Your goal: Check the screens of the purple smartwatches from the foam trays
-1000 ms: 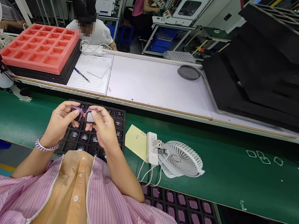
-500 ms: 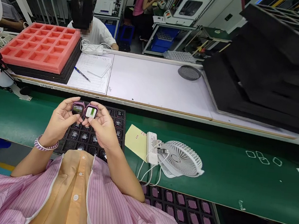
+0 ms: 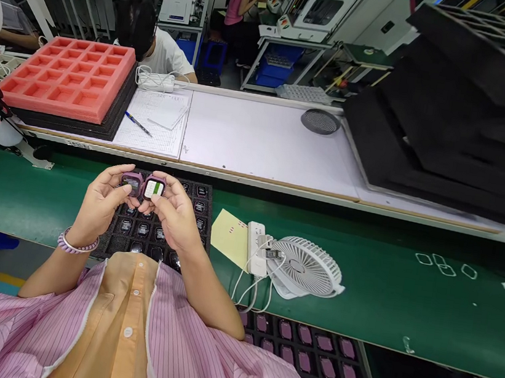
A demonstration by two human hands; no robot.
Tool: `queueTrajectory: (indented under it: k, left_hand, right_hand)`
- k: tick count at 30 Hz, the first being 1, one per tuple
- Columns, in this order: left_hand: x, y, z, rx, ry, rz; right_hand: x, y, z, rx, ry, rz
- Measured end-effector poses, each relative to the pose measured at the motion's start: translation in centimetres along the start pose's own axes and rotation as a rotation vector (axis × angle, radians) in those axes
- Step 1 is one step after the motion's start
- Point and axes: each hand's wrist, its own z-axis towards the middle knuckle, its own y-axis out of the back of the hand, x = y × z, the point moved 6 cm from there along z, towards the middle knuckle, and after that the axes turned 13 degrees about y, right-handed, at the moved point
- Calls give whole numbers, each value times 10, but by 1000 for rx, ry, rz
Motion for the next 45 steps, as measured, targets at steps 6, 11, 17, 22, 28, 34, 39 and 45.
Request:
queueTrajectory:
  k: [6, 11, 17, 22, 28, 34, 39, 45]
  left_hand:
    - [-2, 1, 0, -43, 9, 14]
    - [-1, 1, 0, -15, -22, 35]
    - [-1, 1, -1, 17, -58, 33]
    - [1, 1, -1, 19, -42, 37]
    - [2, -1, 0, 42, -43, 42]
    - [-3, -3, -2, 30, -25, 58]
    - [-2, -4, -2, 29, -16, 76]
    - [1, -4, -2, 46, -21, 66]
  right_hand:
    - [-3, 2, -1, 0, -16, 19]
    - [-3, 1, -1, -5, -25, 15]
    - [-4, 1, -2, 9, -23, -12]
    - [-1, -1, -3, 21, 1, -20]
    - [1, -3, -2, 21, 18, -43]
    - [-2, 2, -2, -9, 1, -30]
    - [-5, 5, -2, -11, -18, -83]
    - [-2, 3, -2, -3, 3, -78]
